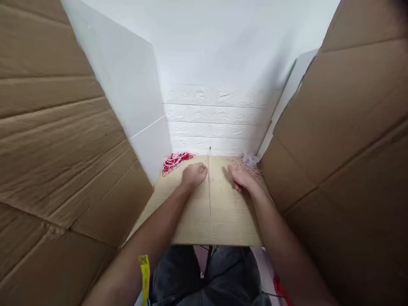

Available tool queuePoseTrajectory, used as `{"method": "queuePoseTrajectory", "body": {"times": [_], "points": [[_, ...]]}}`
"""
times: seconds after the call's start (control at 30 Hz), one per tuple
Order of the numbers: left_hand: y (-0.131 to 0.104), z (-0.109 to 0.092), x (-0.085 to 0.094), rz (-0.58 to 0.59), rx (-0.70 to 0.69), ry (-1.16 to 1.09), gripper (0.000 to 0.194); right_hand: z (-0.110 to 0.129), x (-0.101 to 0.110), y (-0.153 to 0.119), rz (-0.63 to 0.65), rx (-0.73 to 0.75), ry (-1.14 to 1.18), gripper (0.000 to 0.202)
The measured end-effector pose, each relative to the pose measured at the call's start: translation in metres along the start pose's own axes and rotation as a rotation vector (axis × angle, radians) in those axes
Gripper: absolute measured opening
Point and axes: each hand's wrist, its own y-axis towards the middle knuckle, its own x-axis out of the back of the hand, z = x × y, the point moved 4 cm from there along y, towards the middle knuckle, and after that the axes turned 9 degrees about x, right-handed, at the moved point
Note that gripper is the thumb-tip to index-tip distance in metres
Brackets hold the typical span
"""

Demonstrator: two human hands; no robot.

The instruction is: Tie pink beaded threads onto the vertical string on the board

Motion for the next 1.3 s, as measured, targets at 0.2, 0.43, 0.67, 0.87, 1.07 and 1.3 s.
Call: {"method": "queuePoseTrajectory", "body": {"times": [0.2,0.43,0.67,0.87,1.07,1.3], "points": [[0.002,0.000,-0.001,0.003,-0.003,-0.011,0.022,0.007,-0.012,0.000,0.091,-0.024,0.199,0.062],[0.004,0.004,0.000,0.013,0.021,-0.068,0.020,0.021,-0.012,0.001,0.063,0.157,0.425,0.056],[0.011,0.013,-0.009,0.123,0.011,-0.112,0.020,0.020,-0.029,0.004,0.184,0.150,0.484,0.051],[0.015,0.017,-0.014,0.135,-0.020,-0.170,0.020,0.021,-0.030,0.015,-0.006,0.267,0.643,0.033],[0.015,0.016,-0.013,0.145,-0.018,-0.185,0.021,0.018,-0.053,0.016,0.198,0.159,0.698,0.042],[0.013,0.015,-0.011,0.184,-0.009,-0.172,0.023,0.008,-0.043,0.033,-0.136,0.287,0.678,0.033]]}}
